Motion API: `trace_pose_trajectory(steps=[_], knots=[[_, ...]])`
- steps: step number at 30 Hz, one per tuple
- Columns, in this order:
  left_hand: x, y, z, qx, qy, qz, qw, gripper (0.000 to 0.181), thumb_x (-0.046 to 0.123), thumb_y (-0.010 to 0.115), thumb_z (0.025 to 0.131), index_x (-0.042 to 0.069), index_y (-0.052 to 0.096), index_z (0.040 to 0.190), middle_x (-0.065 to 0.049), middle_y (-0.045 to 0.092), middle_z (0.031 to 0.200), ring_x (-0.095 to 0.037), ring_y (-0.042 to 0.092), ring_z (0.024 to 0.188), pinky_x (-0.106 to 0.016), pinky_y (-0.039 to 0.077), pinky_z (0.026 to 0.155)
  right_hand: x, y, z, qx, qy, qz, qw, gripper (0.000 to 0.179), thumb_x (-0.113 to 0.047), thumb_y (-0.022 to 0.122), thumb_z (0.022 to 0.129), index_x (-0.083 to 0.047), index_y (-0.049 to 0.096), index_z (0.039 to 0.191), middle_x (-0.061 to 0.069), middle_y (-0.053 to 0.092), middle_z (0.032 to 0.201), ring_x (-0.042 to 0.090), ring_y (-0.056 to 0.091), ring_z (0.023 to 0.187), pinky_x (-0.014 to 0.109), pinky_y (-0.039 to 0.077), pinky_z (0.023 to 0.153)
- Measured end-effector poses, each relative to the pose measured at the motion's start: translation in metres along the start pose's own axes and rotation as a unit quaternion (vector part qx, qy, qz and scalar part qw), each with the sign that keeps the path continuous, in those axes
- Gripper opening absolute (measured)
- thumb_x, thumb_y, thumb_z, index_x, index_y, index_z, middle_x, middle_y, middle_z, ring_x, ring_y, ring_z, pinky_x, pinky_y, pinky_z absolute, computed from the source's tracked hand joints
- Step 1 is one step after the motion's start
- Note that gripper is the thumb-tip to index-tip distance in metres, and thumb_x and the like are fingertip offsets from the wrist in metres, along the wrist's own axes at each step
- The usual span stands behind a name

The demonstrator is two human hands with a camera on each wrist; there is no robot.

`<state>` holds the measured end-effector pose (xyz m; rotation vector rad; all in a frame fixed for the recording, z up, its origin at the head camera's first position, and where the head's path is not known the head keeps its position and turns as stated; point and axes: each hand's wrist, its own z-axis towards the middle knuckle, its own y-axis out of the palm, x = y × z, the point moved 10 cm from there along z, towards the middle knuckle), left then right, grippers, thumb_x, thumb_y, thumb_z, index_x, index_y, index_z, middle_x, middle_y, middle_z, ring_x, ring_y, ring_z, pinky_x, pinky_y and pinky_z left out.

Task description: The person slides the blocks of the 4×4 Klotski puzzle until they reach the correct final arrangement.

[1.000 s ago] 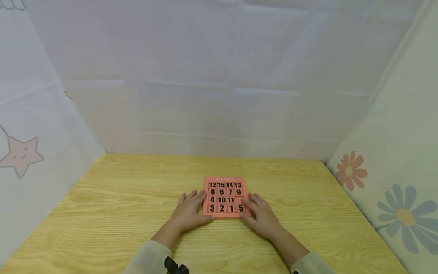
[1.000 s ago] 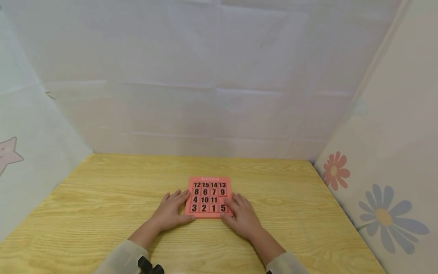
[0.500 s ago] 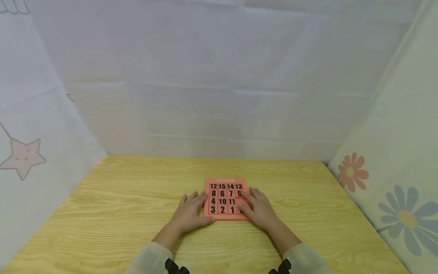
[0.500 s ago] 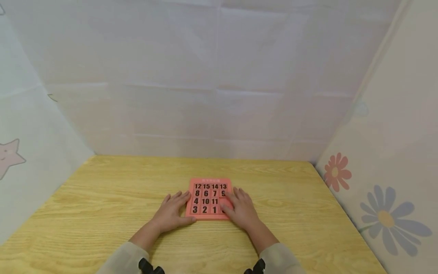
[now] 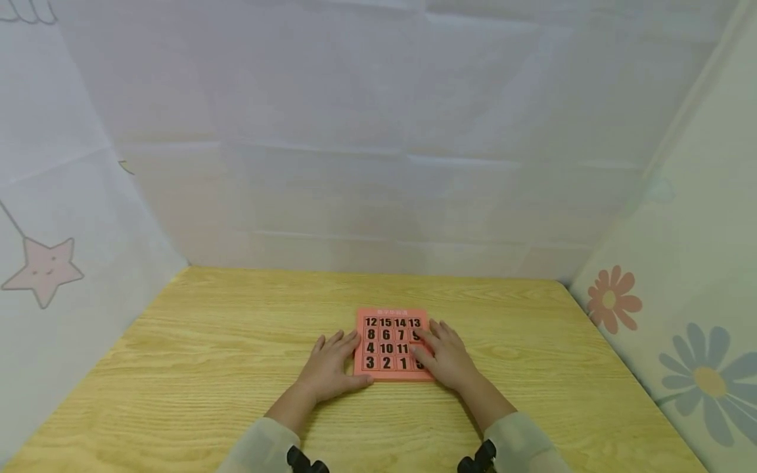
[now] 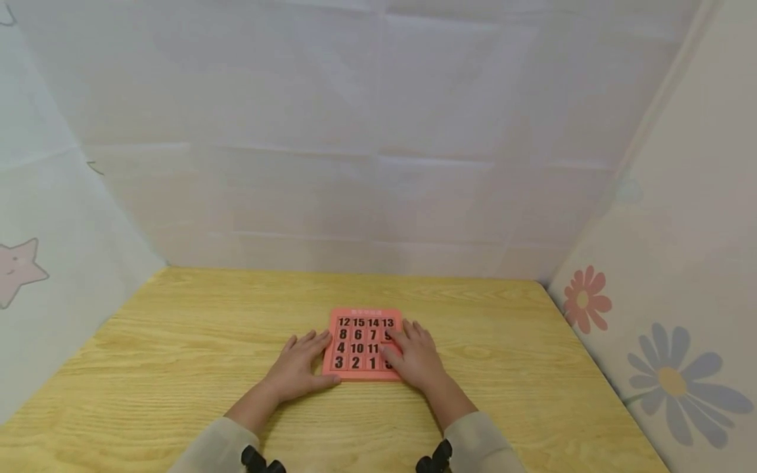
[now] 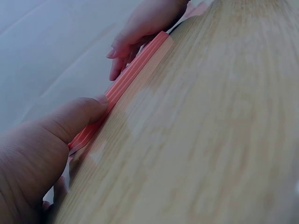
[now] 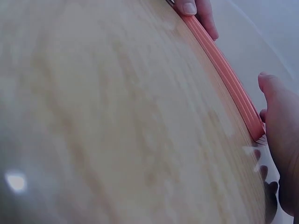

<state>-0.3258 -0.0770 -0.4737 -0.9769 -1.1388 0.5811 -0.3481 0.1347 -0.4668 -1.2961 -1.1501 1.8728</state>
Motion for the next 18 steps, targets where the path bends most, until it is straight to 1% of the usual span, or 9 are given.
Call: trace_pose_trajectory(steps=[6, 10, 13, 18], knots=[[-0.003, 0.001, 0.002, 0.002, -0.002, 0.006, 1.0, 0.095, 0.067, 0.067, 0.078, 0.012, 0.042, 0.15, -0.005, 0.037, 0.158, -0.033, 0.026, 0.149, -0.057, 0.007, 0.124, 0.001, 0.002, -0.004, -0.005, 0.005, -0.002, 1.0, 0.059, -0.053, 0.047, 0.098, -0.018, 0.049, 0.146, 0.019, 0.031, 0.158, 0.042, 0.02, 0.149, 0.062, 0.017, 0.12], [-0.004, 0.001, 0.002, 0.003, -0.005, 0.005, 1.0, 0.095, 0.067, 0.067, 0.077, 0.012, 0.042, 0.15, -0.004, 0.037, 0.158, -0.033, 0.027, 0.149, -0.057, 0.008, 0.124, 0.001, 0.003, -0.007, -0.003, 0.006, -0.002, 1.0, 0.062, -0.056, 0.047, 0.097, -0.019, 0.049, 0.146, 0.018, 0.032, 0.158, 0.041, 0.021, 0.149, 0.064, 0.018, 0.119], [-0.004, 0.0, 0.002, 0.002, -0.008, 0.003, 1.0, 0.095, 0.067, 0.068, 0.077, 0.012, 0.042, 0.15, -0.004, 0.038, 0.158, -0.032, 0.026, 0.149, -0.057, 0.008, 0.124, -0.001, 0.003, -0.01, -0.001, -0.001, 0.001, 1.0, 0.062, -0.056, 0.048, 0.097, -0.019, 0.049, 0.146, 0.018, 0.034, 0.158, 0.042, 0.021, 0.148, 0.066, 0.019, 0.118], [-0.003, 0.0, 0.002, 0.003, -0.006, 0.004, 1.0, 0.094, 0.067, 0.067, 0.077, 0.012, 0.042, 0.15, -0.004, 0.038, 0.157, -0.032, 0.027, 0.149, -0.057, 0.008, 0.124, -0.002, 0.003, -0.013, -0.006, 0.001, 0.003, 1.0, 0.062, -0.056, 0.049, 0.096, -0.021, 0.047, 0.147, 0.016, 0.033, 0.158, 0.041, 0.021, 0.149, 0.066, 0.019, 0.118]])
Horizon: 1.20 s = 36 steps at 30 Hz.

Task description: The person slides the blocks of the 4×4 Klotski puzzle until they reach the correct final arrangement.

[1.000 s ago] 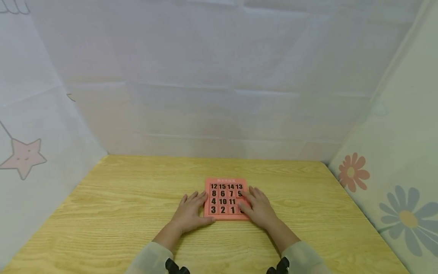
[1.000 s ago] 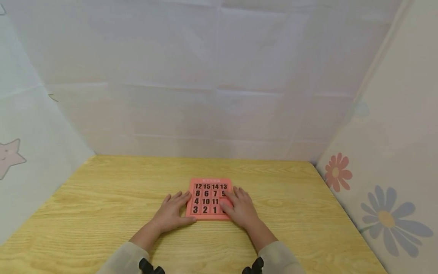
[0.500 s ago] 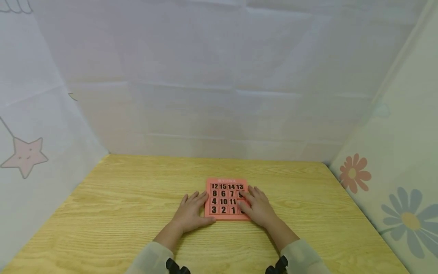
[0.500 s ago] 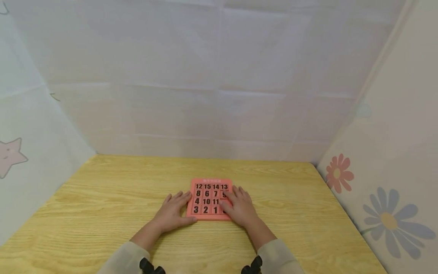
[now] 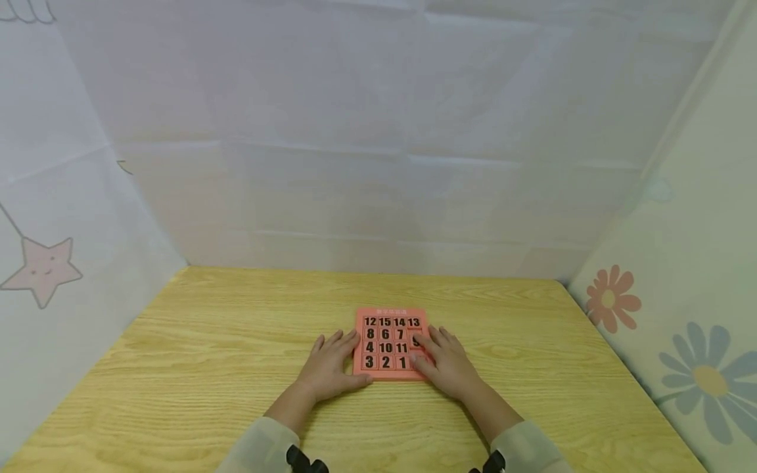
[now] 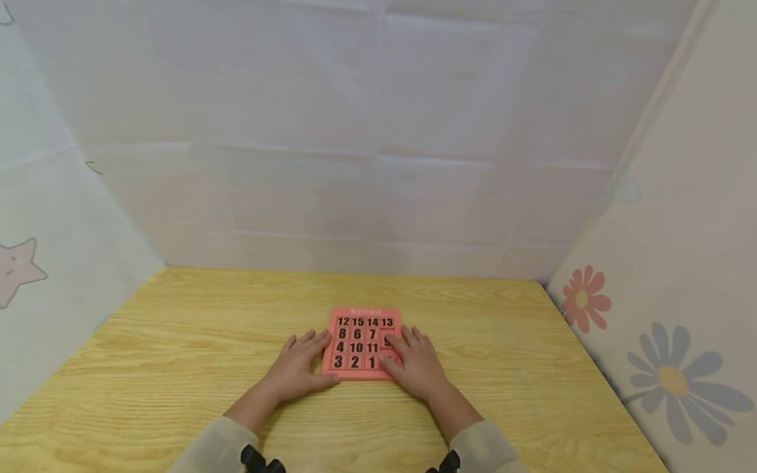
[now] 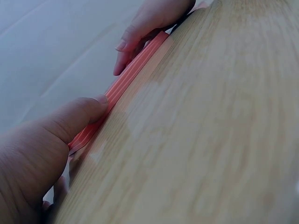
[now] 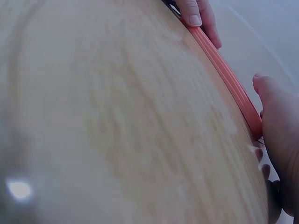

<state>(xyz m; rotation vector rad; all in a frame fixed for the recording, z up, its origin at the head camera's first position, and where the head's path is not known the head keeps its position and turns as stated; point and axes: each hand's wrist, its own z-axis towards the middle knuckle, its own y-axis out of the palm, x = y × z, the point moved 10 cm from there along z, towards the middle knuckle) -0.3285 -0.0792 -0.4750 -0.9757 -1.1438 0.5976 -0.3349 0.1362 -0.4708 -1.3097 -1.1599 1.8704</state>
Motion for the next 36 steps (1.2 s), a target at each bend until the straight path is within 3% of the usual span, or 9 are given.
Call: trace_pose_trajectory(steps=[11, 23, 36], knots=[[0.001, 0.0, -0.001, 0.0, 0.0, 0.001, 1.0, 0.094, 0.066, 0.068, 0.078, 0.012, 0.042, 0.15, -0.004, 0.038, 0.157, -0.033, 0.026, 0.149, -0.057, 0.008, 0.124, 0.0, 0.001, -0.009, -0.013, 0.002, -0.006, 0.9999, 0.063, -0.058, 0.05, 0.095, -0.026, 0.045, 0.148, 0.012, 0.03, 0.16, 0.039, 0.02, 0.15, 0.063, 0.018, 0.119], [0.002, -0.001, 0.0, -0.002, 0.0, 0.007, 1.0, 0.094, 0.066, 0.068, 0.078, 0.011, 0.042, 0.149, -0.005, 0.039, 0.157, -0.033, 0.028, 0.149, -0.057, 0.009, 0.124, -0.004, -0.003, -0.014, -0.001, -0.008, -0.008, 0.9999, 0.059, -0.053, 0.052, 0.096, -0.021, 0.049, 0.146, 0.015, 0.034, 0.158, 0.041, 0.023, 0.148, 0.064, 0.022, 0.118], [0.001, 0.0, -0.001, -0.003, 0.001, 0.0, 1.0, 0.095, 0.067, 0.067, 0.077, 0.011, 0.042, 0.15, -0.005, 0.037, 0.158, -0.033, 0.026, 0.149, -0.057, 0.008, 0.124, -0.004, -0.008, 0.002, 0.004, -0.009, -0.014, 0.9999, 0.06, -0.05, 0.049, 0.098, -0.016, 0.047, 0.147, 0.02, 0.032, 0.158, 0.043, 0.023, 0.148, 0.061, 0.018, 0.12]])
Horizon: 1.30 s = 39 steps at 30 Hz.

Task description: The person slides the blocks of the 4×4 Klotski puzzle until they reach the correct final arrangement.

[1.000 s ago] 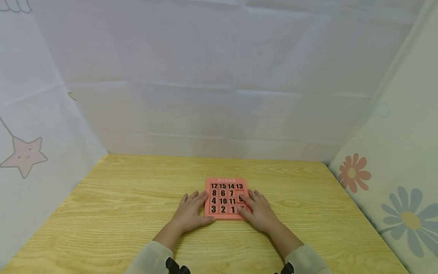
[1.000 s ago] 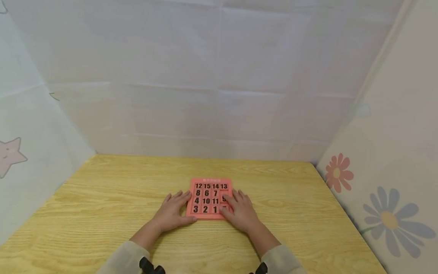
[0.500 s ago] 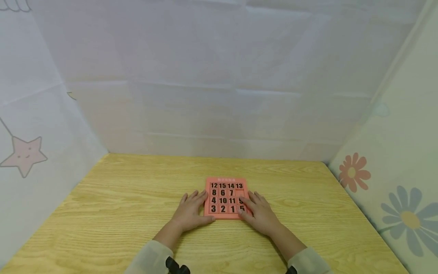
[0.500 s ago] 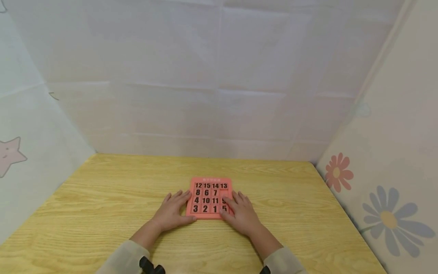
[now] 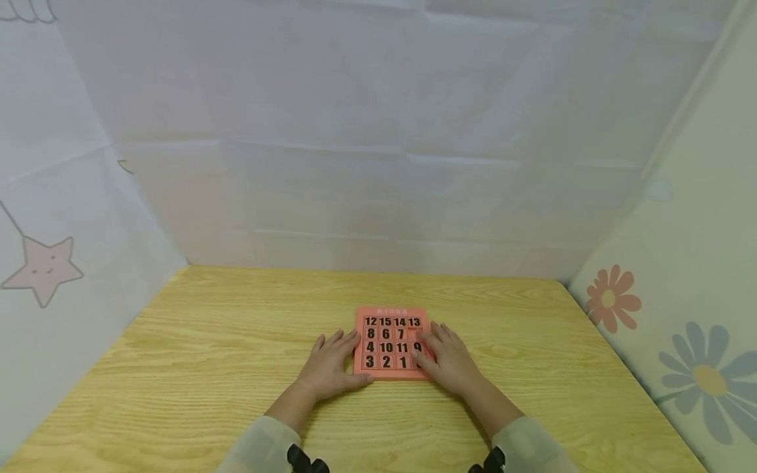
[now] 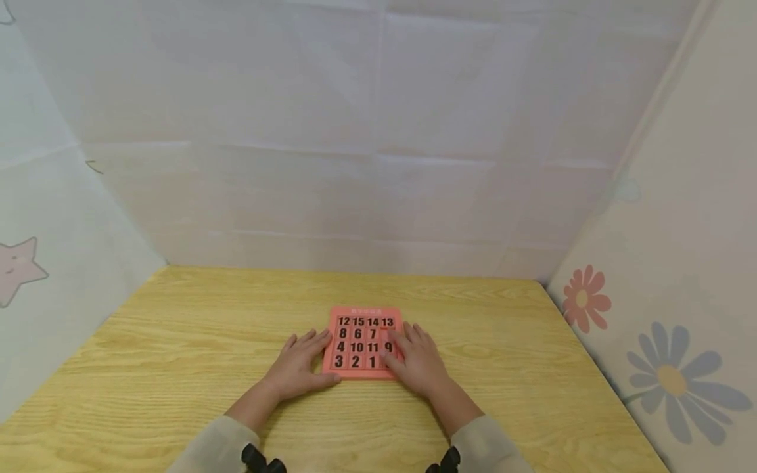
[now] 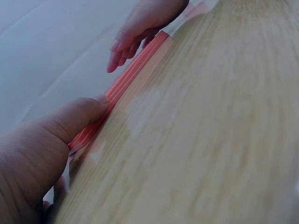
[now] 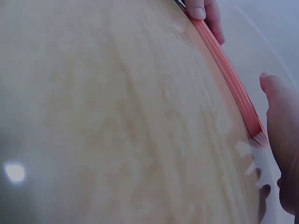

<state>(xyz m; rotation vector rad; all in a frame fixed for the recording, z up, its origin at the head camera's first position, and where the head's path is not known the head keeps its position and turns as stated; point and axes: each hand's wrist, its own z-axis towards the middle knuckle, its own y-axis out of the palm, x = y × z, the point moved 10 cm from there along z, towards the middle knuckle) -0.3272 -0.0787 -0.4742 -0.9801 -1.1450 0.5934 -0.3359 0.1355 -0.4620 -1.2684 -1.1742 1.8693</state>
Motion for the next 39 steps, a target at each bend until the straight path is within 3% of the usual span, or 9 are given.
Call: trace_pose_trajectory(steps=[24, 39], knots=[[0.001, 0.003, 0.001, -0.002, 0.002, 0.001, 1.0, 0.096, 0.068, 0.067, 0.077, 0.011, 0.041, 0.15, -0.005, 0.037, 0.158, -0.033, 0.027, 0.149, -0.058, 0.008, 0.123, 0.012, 0.007, 0.033, -0.033, 0.039, -0.033, 0.9982, 0.064, -0.055, 0.044, 0.099, -0.018, 0.041, 0.151, 0.02, 0.027, 0.16, 0.042, 0.02, 0.149, 0.06, 0.018, 0.121], [0.001, 0.002, 0.001, 0.001, 0.003, -0.002, 1.0, 0.094, 0.066, 0.068, 0.077, 0.011, 0.042, 0.149, -0.005, 0.038, 0.157, -0.033, 0.027, 0.149, -0.058, 0.008, 0.123, 0.012, 0.011, 0.031, -0.047, 0.047, -0.036, 0.9971, 0.065, -0.058, 0.044, 0.098, -0.02, 0.042, 0.15, 0.018, 0.026, 0.161, 0.042, 0.02, 0.149, 0.063, 0.018, 0.119]])
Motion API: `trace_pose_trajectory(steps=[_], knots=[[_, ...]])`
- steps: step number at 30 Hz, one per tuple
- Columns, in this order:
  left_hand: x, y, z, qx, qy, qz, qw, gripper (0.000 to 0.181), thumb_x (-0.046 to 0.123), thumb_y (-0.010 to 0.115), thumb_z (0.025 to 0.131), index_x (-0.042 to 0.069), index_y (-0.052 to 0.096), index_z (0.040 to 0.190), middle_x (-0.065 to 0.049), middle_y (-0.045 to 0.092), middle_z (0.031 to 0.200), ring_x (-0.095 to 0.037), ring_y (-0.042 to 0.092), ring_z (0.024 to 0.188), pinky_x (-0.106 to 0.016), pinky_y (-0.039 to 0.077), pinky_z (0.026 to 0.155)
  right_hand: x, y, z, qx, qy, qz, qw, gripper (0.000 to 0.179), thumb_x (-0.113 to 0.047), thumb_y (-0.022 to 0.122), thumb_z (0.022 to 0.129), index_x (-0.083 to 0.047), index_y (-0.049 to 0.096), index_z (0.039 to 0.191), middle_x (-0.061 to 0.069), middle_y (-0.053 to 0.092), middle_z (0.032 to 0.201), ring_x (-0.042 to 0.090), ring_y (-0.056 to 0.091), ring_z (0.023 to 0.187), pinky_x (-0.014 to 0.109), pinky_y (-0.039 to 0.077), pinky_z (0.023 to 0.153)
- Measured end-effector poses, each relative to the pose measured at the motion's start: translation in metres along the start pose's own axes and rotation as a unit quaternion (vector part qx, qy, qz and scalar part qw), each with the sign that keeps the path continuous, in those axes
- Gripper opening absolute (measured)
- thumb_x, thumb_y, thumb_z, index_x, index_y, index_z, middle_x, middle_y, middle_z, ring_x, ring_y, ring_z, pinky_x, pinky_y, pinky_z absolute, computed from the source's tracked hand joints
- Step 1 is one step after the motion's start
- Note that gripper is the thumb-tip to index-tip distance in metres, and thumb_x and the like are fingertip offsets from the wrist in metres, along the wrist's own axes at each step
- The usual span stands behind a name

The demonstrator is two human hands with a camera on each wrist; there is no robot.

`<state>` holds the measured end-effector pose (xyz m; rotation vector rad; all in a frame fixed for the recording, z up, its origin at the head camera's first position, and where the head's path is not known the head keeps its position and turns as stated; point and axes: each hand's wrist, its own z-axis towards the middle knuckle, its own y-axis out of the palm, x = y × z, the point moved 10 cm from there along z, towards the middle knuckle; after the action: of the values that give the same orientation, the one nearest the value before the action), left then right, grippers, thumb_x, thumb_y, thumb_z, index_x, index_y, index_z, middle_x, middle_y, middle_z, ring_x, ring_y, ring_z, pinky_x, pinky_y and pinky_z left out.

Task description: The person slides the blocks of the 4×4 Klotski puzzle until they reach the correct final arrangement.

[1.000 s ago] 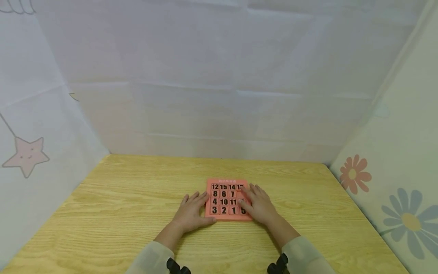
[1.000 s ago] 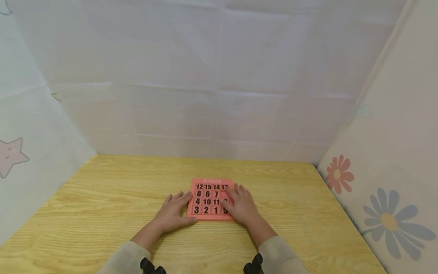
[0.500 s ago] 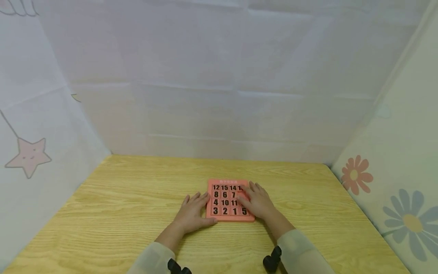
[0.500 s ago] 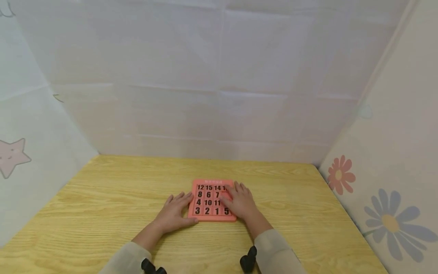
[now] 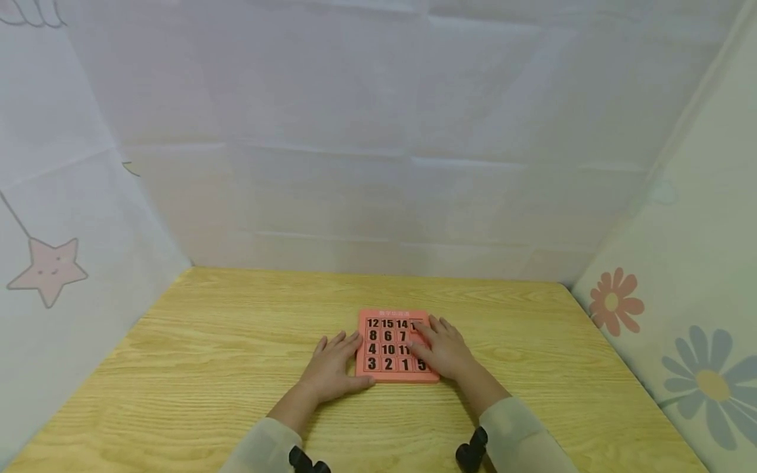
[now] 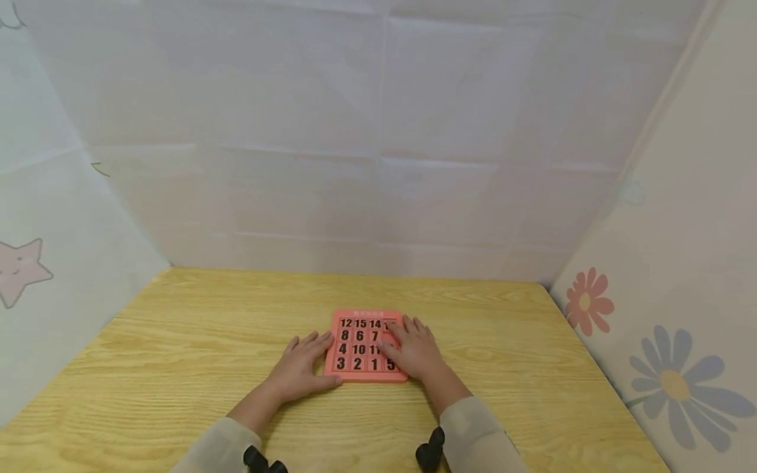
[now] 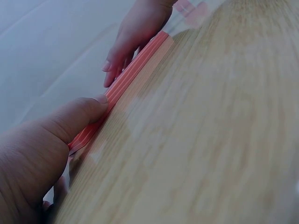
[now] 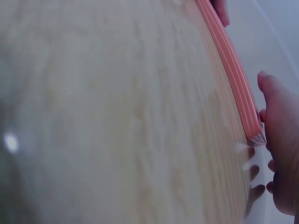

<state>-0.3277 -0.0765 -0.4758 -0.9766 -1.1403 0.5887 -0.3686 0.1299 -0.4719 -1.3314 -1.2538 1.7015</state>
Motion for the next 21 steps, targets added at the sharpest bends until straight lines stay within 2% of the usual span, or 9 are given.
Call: trace_pose_trajectory(steps=[9, 21], knots=[[-0.001, 0.0, 0.0, 0.001, 0.0, 0.003, 1.0, 0.095, 0.067, 0.068, 0.077, 0.012, 0.043, 0.149, -0.005, 0.038, 0.157, -0.033, 0.027, 0.149, -0.058, 0.009, 0.123, -0.004, -0.001, -0.008, -0.004, 0.0, -0.003, 1.0, 0.065, -0.059, 0.045, 0.097, -0.023, 0.041, 0.151, 0.015, 0.026, 0.161, 0.039, 0.019, 0.15, 0.06, 0.018, 0.121], [0.001, -0.003, -0.001, 0.002, -0.001, -0.003, 1.0, 0.092, 0.064, 0.069, 0.078, 0.011, 0.043, 0.149, -0.005, 0.039, 0.157, -0.034, 0.027, 0.149, -0.058, 0.008, 0.123, -0.006, 0.0, -0.015, -0.002, -0.018, 0.003, 0.9998, 0.065, -0.058, 0.045, 0.097, -0.022, 0.041, 0.151, 0.016, 0.026, 0.161, 0.04, 0.018, 0.15, 0.063, 0.018, 0.12]])
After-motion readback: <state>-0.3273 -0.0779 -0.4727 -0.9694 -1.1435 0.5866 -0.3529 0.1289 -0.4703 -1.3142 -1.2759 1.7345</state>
